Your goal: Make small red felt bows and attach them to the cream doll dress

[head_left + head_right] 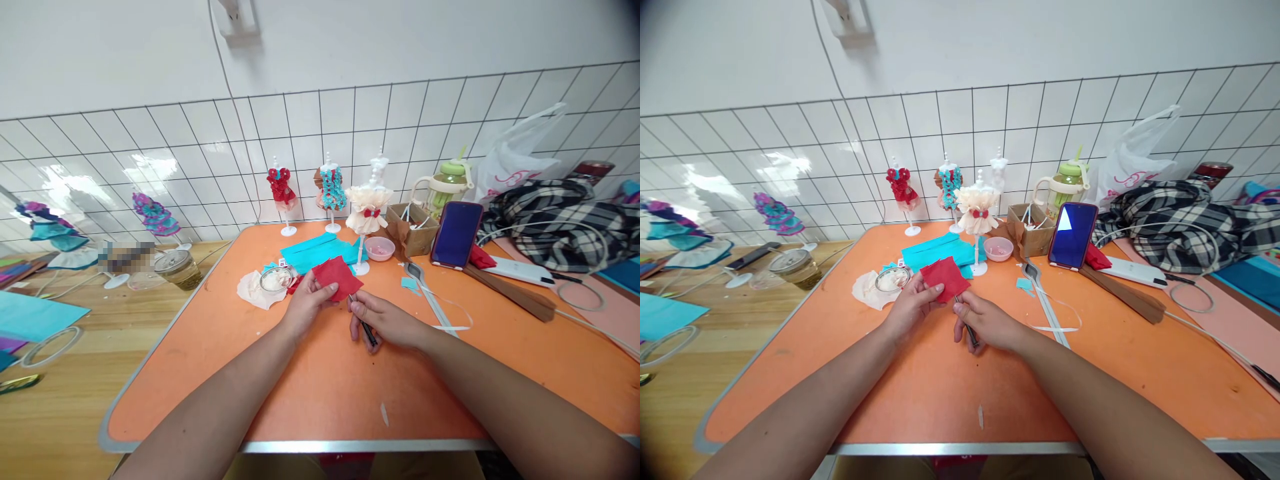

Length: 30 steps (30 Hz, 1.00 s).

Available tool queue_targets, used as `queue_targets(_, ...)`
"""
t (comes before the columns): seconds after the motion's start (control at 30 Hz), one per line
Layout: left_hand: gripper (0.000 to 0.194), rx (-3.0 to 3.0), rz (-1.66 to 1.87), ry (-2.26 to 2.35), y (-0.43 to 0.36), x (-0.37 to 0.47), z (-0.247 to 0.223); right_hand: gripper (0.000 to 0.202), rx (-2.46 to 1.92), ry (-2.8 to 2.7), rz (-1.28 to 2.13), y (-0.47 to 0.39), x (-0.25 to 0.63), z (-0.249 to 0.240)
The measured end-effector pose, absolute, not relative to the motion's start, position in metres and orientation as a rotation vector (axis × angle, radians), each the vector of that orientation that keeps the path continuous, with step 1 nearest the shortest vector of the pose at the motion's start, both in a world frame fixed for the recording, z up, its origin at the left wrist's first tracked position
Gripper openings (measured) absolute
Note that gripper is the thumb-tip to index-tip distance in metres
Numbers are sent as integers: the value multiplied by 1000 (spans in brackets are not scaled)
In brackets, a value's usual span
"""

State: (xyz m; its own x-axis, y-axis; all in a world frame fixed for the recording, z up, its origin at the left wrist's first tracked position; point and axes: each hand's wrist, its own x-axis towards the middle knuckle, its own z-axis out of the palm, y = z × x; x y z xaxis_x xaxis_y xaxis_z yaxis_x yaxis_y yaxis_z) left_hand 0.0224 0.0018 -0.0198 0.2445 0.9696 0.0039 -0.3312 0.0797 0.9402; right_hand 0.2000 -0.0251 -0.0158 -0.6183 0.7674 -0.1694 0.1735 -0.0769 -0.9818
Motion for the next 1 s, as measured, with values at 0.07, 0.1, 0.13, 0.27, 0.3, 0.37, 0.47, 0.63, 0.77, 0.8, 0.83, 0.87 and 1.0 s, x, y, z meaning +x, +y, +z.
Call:
queue_targets(0.07,60,1011,1182,820,3,21,-21,37,-1021,-1738,1764,-26,201,-16)
queue_targets(0.1,63,1000,1194,822,4,21,-21,38,-1024,-1731,1776,-26,201,-16)
queue_targets(0.13,65,991,1198,823,4,21,-22,38,-1026,-1727,1786,-26,202,-16)
queue_targets(0.27,68,1010,1189,822,5,20,-24,39,-1019,-1742,1769,-26,202,-17)
queue_targets(0.3,68,1027,1186,819,5,20,-24,39,-1022,-1748,1759,-26,202,-17)
queue_targets(0.37,68,1062,1169,808,4,20,-25,40,-1026,-1754,1737,-26,202,-17)
queue_targets(0.47,71,1063,1150,788,4,20,-26,42,-1007,-1768,1718,-25,201,-17)
queue_targets(0.63,69,1072,1147,764,4,20,-24,42,-1009,-1773,1720,-24,201,-17)
queue_targets(0.77,65,1080,1145,739,4,21,-23,43,-1005,-1779,1705,-24,202,-17)
queue_targets(0.8,65,1083,1142,732,4,21,-23,43,-1000,-1781,1702,-24,202,-17)
queue_targets(0.83,65,1087,1138,726,4,21,-23,43,-994,-1783,1702,-24,203,-18)
queue_targets(0.87,65,1092,1133,723,3,21,-24,42,-988,-1783,1702,-24,203,-18)
queue_targets(1.0,63,1114,1120,719,3,21,-24,40,-1001,-1778,1691,-23,204,-21)
